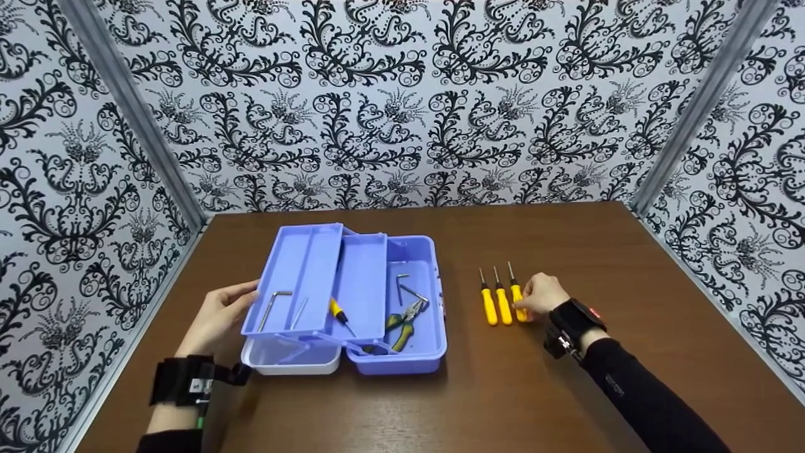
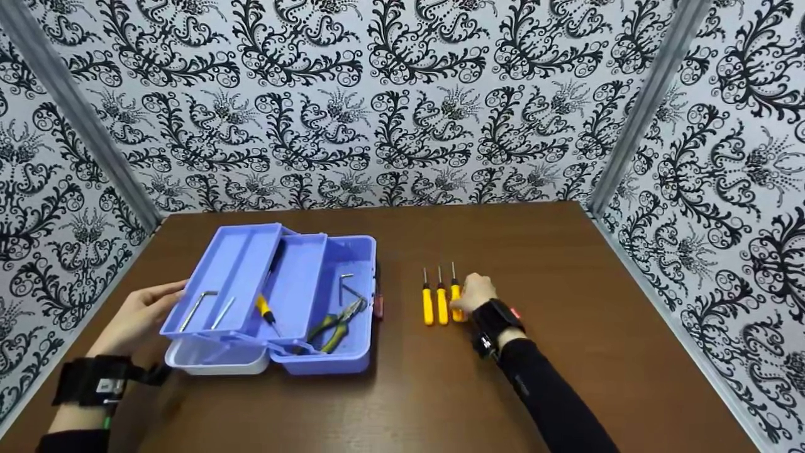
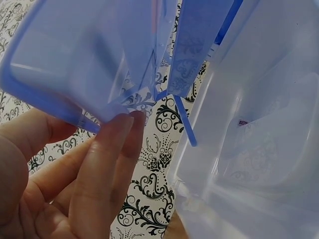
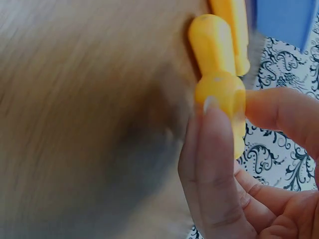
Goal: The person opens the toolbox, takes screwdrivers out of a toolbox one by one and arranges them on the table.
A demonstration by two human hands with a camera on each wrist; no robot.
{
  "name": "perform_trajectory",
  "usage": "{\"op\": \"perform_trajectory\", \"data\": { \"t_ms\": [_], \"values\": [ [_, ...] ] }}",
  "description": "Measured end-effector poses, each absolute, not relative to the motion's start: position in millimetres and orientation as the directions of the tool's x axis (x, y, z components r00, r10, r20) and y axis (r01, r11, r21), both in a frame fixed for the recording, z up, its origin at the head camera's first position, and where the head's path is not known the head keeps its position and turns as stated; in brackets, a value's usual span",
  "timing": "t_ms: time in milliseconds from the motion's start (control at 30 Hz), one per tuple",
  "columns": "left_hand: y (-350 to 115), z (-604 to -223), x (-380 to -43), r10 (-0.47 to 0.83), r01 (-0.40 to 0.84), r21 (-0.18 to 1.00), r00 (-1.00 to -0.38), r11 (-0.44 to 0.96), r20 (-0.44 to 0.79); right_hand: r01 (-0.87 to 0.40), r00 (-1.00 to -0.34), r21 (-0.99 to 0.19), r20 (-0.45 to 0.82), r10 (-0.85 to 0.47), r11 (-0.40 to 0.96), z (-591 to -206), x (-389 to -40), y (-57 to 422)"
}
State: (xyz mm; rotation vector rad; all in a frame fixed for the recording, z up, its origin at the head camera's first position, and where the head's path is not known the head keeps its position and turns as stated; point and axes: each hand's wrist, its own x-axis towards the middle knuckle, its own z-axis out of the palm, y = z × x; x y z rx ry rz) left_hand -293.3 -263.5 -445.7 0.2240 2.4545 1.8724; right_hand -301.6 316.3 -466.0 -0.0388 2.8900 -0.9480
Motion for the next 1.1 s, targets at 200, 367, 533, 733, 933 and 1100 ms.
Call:
{"op": "perform_trajectory", "data": {
  "t_ms": [200, 367, 533, 733, 933, 1100],
  "values": [
    [-263.3, -445.8, -292.8, 0.142, 0.079, 0.966, -0.989, 0.245, 0.044, 0.015, -0.994, -0.562, -0.097, -0.048, 0.827, -472.3, -304.0, 314.3],
    [-263.6, -446.0, -292.7, 0.145, 0.070, 0.966, -0.989, 0.248, 0.034, 0.051, -0.993, -0.549, -0.118, -0.017, 0.835, -472.5, -303.1, 312.4],
    [-264.2, -446.4, -293.9, 0.148, 0.063, 0.968, -0.989, 0.243, 0.028, 0.062, -0.995, -0.557, -0.105, 0.004, 0.828, -472.0, -302.0, 310.6],
    [-265.4, -445.4, -293.7, 0.160, 0.060, 0.971, -0.987, 0.231, 0.023, 0.040, -0.997, -0.563, -0.081, -0.006, 0.825, -473.4, -301.5, 311.1],
    [-265.6, -445.0, -293.9, 0.156, 0.077, 0.968, -0.987, 0.238, 0.040, 0.033, -0.997, -0.540, -0.079, -0.012, 0.841, -472.1, -300.3, 311.8],
    [-265.6, -445.3, -294.6, 0.151, 0.075, 0.966, -0.988, 0.248, 0.037, 0.028, -0.997, -0.511, -0.079, -0.014, 0.859, -467.1, -299.5, 312.5]
  ]
}}
